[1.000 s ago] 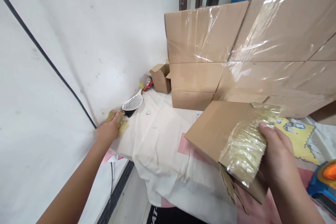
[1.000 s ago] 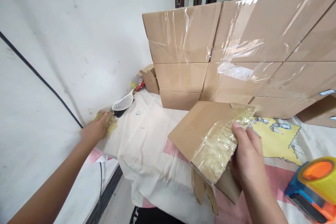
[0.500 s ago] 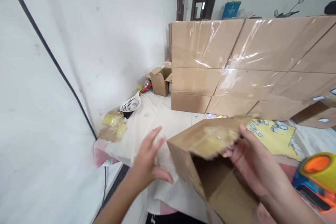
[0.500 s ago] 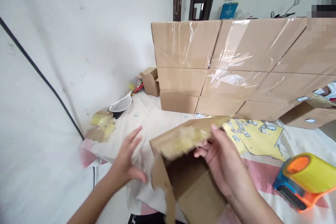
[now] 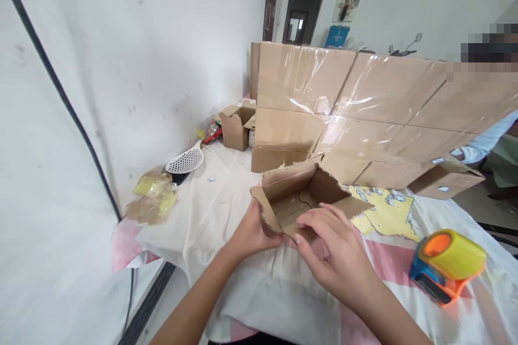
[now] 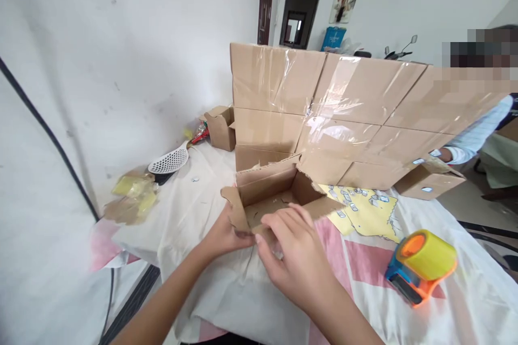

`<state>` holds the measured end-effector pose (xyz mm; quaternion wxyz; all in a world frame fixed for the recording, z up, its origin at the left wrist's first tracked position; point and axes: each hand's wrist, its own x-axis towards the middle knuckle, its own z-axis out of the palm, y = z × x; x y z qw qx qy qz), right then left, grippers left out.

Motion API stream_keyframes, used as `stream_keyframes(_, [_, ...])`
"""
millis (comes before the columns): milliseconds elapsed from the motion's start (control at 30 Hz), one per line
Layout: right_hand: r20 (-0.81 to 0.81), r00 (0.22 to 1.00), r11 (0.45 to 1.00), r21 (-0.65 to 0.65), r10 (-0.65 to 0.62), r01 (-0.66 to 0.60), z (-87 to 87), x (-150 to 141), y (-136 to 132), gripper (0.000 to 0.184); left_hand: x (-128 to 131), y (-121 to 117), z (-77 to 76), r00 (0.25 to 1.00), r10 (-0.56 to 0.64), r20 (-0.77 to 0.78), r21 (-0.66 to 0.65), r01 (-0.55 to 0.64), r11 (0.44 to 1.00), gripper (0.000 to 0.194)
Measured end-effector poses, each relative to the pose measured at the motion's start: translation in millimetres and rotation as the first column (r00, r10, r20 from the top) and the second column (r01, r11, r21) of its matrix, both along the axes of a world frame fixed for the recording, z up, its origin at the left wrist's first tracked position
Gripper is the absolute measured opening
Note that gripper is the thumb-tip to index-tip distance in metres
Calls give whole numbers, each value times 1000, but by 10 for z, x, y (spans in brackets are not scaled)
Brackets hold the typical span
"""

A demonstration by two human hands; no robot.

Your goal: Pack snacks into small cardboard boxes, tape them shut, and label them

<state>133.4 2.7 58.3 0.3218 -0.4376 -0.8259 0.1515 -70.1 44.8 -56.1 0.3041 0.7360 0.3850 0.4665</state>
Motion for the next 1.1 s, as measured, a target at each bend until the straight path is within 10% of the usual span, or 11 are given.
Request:
stream_keyframes(200, [385,922,942,325,-47,-88,-60,436,114,29,-521,243,35,994,-104,-25,-116,100,988,74])
stream_keyframes(400, [449,894,949,286,-8,-135,-102,581,32,43,-844,383,27,986,-139,97,-78,147,986,119])
stream_keyframes(567, [360,933,990,131,-2,-49,291,479,269,27,-932,799,888,990,141,-28,-71,-143,987,67])
stream_keyframes(667, [451,890,993,122,-64,9,480,227,668,38,-643,1106,1520,887,-160,-433,-361,-7,933,63])
stream_keyframes(767, [649,741,975,219,-174,36,541,-49,1059,40,-264,1344,1815,713,-348,-608,-465,35,885,59])
stream_keyframes(933, [789,603,988,153,-117,-8,470,-199,1298,20,49,1502,1663,607,-349,-714,-395,63,916,37])
stream_keyframes(1100, [818,565,986,161,-108,-44,368,-127,1126,24,-18,1386,1465,672,-254,-696,-281,70,957,32])
